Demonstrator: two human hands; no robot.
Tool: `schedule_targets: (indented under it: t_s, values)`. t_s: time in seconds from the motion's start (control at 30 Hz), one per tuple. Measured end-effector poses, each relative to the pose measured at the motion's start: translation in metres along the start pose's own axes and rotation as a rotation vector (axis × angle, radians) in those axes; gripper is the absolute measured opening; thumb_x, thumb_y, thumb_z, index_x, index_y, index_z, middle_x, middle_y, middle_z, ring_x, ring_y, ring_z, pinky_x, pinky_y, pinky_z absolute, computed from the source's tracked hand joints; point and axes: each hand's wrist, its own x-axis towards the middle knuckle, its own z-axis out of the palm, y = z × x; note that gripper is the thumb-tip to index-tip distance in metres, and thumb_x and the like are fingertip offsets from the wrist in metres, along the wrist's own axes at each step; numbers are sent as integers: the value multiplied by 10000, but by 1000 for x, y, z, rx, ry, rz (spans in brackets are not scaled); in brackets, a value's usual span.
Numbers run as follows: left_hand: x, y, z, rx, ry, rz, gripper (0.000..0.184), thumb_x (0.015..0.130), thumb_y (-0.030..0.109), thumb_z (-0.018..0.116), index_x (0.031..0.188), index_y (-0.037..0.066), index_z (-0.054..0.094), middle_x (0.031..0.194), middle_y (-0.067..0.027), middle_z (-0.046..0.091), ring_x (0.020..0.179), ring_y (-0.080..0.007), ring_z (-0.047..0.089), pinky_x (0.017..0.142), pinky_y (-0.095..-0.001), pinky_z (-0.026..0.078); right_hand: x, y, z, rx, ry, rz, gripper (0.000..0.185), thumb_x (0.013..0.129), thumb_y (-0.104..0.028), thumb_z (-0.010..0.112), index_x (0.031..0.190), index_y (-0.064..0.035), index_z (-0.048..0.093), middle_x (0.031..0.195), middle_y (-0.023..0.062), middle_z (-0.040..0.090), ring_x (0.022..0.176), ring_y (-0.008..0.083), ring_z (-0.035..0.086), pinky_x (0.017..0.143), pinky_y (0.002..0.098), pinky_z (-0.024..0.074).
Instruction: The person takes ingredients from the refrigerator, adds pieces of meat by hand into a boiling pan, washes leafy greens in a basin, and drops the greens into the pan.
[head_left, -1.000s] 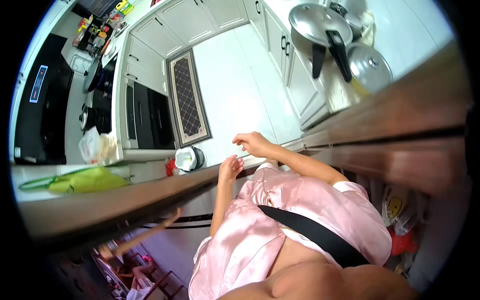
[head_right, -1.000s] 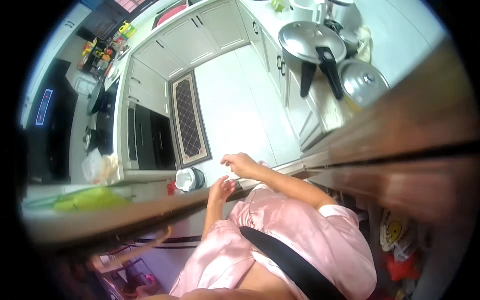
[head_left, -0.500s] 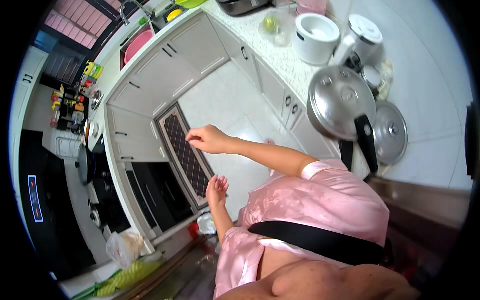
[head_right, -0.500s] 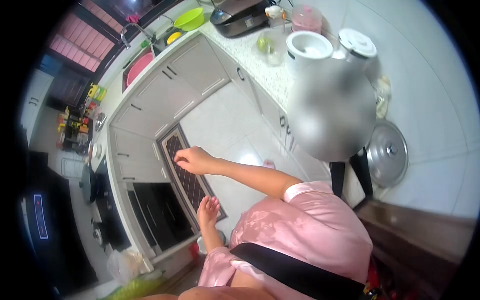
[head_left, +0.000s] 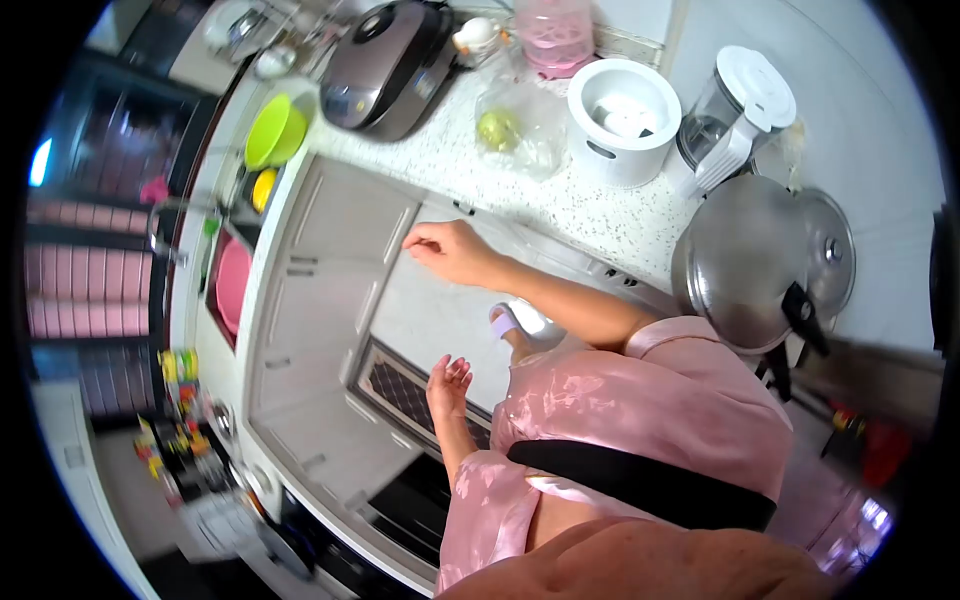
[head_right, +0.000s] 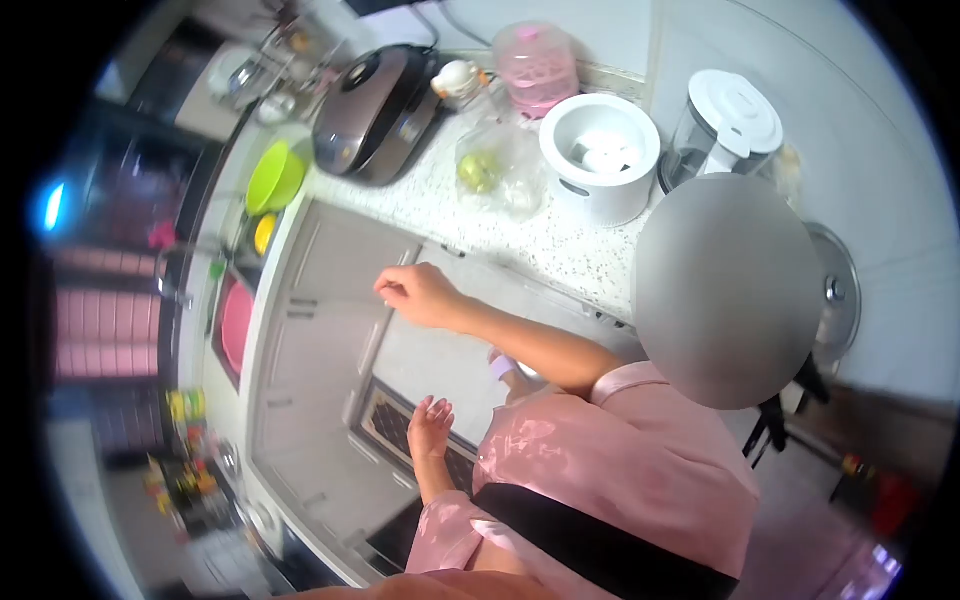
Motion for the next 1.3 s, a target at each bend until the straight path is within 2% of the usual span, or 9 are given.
schedule_targets:
  t_s: [0.17,0.3,0.4,0.53,0.63,0.87,1.1,1.27,1.3]
  values:
    - [105,91,56,300,-328,-34,333,891,275,529,1118,32,511,921,-109,619,835,-203,604,722,-320,483,24,-10,-60,-179,435,-21,128,814,-85,575,914,-21,623,752,116,644,656,180,623,620,278,485]
    - [141,146,117,539,-600,-13,340,884,313,558,1091,43,538,899,-74,628,810,-163,607,703,-288,483,-3,-54,-116,-682,1105,-383,183,754,16,624,936,1,606,869,123,639,784,202,620,718,303,485]
    - [140,166,170,641,-781,-37,319,897,291,543,1096,41,540,916,-75,630,821,-155,608,709,-273,480,-43,-100,-154,-1080,1520,-218,379,762,-31,633,1122,12,525,1095,119,567,956,204,542,838,335,430]
    - [132,156,236,696,-990,-103,293,911,261,525,1104,41,540,951,-80,629,851,-142,603,722,-260,473,-81,-87,-197,-1690,1596,63,463,756,-111,677,1158,18,488,1137,146,522,979,197,511,844,331,416]
    - [116,140,280,787,-1188,-95,344,917,266,508,1142,6,504,982,-96,620,887,-165,603,752,-280,472,-94,-64,-237,-1389,1574,329,515,738,-217,724,1131,31,502,1025,150,556,914,189,535,798,304,429]
    - [93,128,372,884,-1325,124,381,905,242,527,1181,-12,460,960,-85,599,833,-141,591,683,-267,486,-100,-45,-268,-1120,1674,258,482,697,-332,769,930,8,519,747,71,607,627,125,556,567,254,444]
    - [100,104,447,1075,-1003,570,749,719,441,706,1205,-26,380,764,-99,548,649,-178,577,561,-280,455,-72,-28,-274,-609,1896,9,366,729,-184,753,915,-23,482,636,46,564,473,75,466,433,214,371]
    - [129,91,477,1170,-1005,675,663,664,439,709,1098,-5,476,747,-128,599,642,-238,595,639,-317,470,-63,-35,-279,-1009,2074,-105,320,739,-113,739,872,-51,455,588,34,541,429,66,436,375,207,322]
    - [131,93,481,1199,-998,683,608,651,417,705,1052,5,508,735,-138,612,648,-251,603,663,-329,474,-52,-46,-272,-679,2130,-310,299,753,-133,728,872,-43,469,592,39,550,438,84,457,391,223,349]
